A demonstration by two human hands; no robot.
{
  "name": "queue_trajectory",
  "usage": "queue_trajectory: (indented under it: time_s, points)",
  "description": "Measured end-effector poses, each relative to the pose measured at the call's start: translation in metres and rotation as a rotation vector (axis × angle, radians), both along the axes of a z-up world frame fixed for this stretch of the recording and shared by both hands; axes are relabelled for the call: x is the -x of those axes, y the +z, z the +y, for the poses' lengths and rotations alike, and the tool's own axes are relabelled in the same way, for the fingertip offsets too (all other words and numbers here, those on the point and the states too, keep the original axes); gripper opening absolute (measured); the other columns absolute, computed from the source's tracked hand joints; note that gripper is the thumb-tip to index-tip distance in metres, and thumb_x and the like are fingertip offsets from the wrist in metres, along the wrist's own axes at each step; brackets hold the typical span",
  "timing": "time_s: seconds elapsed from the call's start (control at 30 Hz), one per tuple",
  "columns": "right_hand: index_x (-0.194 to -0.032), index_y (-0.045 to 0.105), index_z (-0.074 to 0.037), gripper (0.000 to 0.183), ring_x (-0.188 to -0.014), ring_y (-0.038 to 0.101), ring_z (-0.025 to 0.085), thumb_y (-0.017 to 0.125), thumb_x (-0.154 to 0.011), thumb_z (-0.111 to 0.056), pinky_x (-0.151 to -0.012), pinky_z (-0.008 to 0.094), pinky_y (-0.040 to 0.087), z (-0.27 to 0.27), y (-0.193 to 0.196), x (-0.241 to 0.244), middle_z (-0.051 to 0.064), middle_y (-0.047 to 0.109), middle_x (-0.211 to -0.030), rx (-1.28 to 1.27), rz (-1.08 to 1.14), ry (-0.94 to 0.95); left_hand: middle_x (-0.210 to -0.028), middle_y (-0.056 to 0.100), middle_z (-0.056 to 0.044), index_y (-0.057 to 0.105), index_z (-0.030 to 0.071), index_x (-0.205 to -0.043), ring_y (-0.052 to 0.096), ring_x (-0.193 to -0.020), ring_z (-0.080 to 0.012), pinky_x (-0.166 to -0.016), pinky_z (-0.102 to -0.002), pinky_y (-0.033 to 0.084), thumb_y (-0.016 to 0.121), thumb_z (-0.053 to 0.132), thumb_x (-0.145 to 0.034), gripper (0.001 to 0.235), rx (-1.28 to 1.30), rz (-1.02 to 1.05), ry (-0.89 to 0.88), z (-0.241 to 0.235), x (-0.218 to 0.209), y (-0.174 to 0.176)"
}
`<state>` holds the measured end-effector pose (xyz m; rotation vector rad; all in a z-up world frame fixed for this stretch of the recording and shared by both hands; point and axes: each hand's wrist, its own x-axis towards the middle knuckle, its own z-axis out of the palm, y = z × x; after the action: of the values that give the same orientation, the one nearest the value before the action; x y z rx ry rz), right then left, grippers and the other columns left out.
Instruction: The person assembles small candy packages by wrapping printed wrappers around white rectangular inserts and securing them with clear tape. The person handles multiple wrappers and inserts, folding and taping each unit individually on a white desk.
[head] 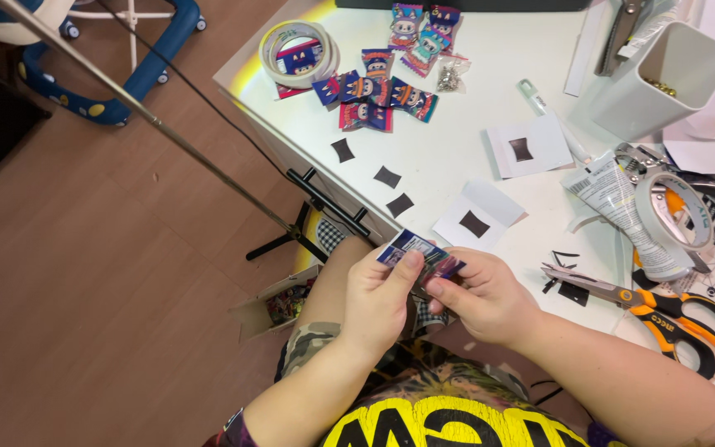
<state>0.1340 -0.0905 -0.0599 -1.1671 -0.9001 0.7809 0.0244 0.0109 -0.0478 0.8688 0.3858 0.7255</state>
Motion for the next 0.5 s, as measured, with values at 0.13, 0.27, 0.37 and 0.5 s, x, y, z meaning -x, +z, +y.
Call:
queue_trajectory:
  time_s: [0.13,0.27,0.37,0.5]
  points:
    - [-0.078,0.073,0.005,0.017,-0.054,0.066,0.015,0.066,-0.093,-0.001,-0.054,0.027,0.056,-0.004,-0.021,-0.007,0.013,0.067,-0.061,-0.038,0.016,0.003,-0.074,0.071,-0.011,0.076,-0.001,-0.096,0.060,-0.066,-0.0089,-0.053,-0.025,0.056,0.060,0.014,-0.104,0.024,-0.059,0.055,0.019,-0.009,0.001,0.006]
    - [-0.081,0.068,0.003,0.020,-0.055,0.062,0.011,0.064,-0.098,-0.007,-0.053,0.023,0.053,-0.010,-0.026,-0.001,0.010,0.065,-0.058,-0.068,0.171,0.035,-0.119,0.071,-0.028,0.062,-0.011,-0.132,0.075,-0.079,-0.0244,-0.052,-0.028,0.061,0.068,0.002,-0.095,0.040,0.013,-0.151,-0.191,-0.005,0.001,-0.012]
    - [-0.094,0.068,0.013,0.011,-0.051,0.070,0.023,0.064,-0.092,0.003,-0.047,0.031,0.060,-0.009,-0.038,-0.005,0.024,0.069,-0.064,-0.202,0.503,0.150,-0.136,0.062,-0.021,0.054,-0.011,-0.142,0.072,-0.086,-0.0231,-0.063,-0.033,0.065,0.076,-0.006,-0.084,0.062,-0.065,-0.279,-0.310,0.005,0.007,-0.004]
    - [-0.097,0.070,0.013,0.015,-0.056,0.074,0.029,0.070,-0.088,0.002,-0.046,0.034,0.062,-0.008,-0.034,-0.002,0.030,0.073,-0.073,-0.208,0.643,0.201,-0.124,0.059,-0.021,0.057,-0.014,-0.136,0.072,-0.082,-0.0302,-0.059,-0.040,0.066,0.075,-0.008,-0.085,0.054,-0.163,-0.279,-0.352,0.019,0.016,0.009]
